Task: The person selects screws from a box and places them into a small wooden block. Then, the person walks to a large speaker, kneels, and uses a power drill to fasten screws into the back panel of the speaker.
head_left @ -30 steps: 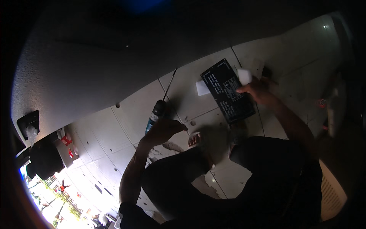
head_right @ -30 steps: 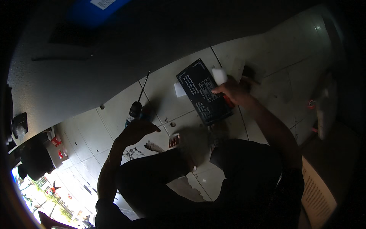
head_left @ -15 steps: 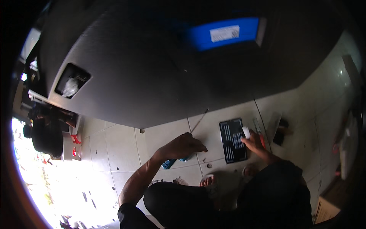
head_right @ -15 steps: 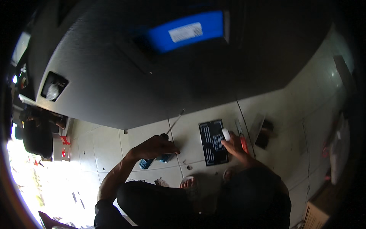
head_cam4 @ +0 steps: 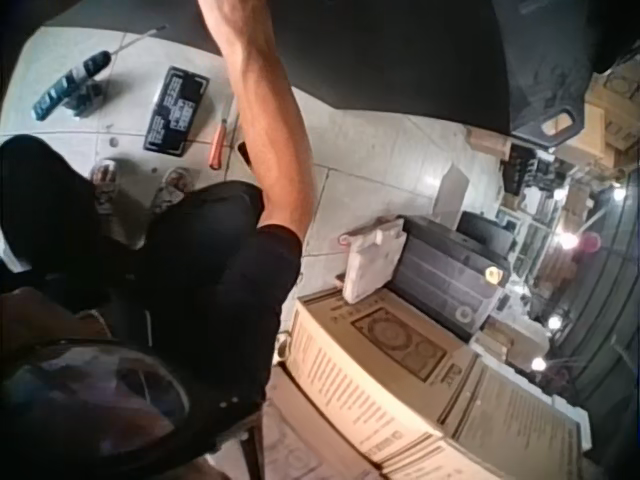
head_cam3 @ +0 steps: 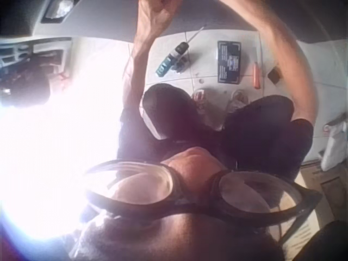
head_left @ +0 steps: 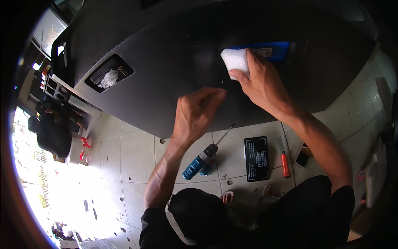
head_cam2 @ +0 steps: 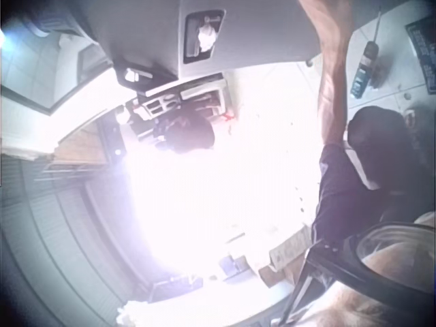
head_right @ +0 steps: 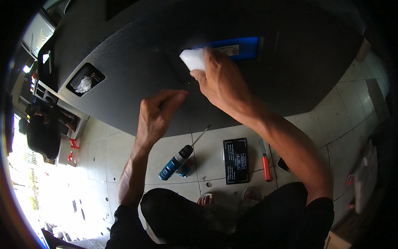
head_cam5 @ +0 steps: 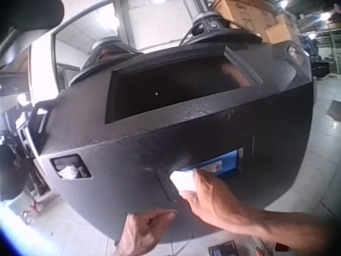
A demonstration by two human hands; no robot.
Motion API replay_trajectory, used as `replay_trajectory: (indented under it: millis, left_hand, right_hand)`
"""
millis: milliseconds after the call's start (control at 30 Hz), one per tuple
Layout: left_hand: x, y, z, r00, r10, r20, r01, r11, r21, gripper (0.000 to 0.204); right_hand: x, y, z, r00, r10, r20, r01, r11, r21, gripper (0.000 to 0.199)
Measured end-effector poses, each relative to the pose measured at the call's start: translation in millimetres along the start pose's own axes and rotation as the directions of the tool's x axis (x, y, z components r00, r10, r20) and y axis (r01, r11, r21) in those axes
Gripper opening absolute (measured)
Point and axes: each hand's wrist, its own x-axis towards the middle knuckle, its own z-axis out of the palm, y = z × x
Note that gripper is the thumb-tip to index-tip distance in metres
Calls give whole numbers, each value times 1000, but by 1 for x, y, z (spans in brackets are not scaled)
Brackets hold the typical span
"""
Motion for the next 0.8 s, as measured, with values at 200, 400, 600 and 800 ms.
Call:
replay_trajectory:
  millis: [200, 400, 600, 800]
  left_hand:
    - [9, 5, 15, 999, -14, -37, 16, 999, 45, 25]
    - [24, -7, 10, 953, 168, -252, -144, 983, 111, 16]
    - [68, 38, -51, 673, 608, -420, -320, 752, 576, 27]
    - [139, 86, -63, 520, 790, -324, -305, 526, 794, 37]
  right_hand:
    - [10, 7, 11, 993, 116, 23, -114, 992, -59, 38]
    - [-1, 0, 32, 959, 131, -253, -152, 986, -64, 37]
    - [4, 7, 42, 899, 120, -421, -153, 987, -46, 31]
    - [7, -10, 58, 858, 108, -502, -191, 975, -117, 21]
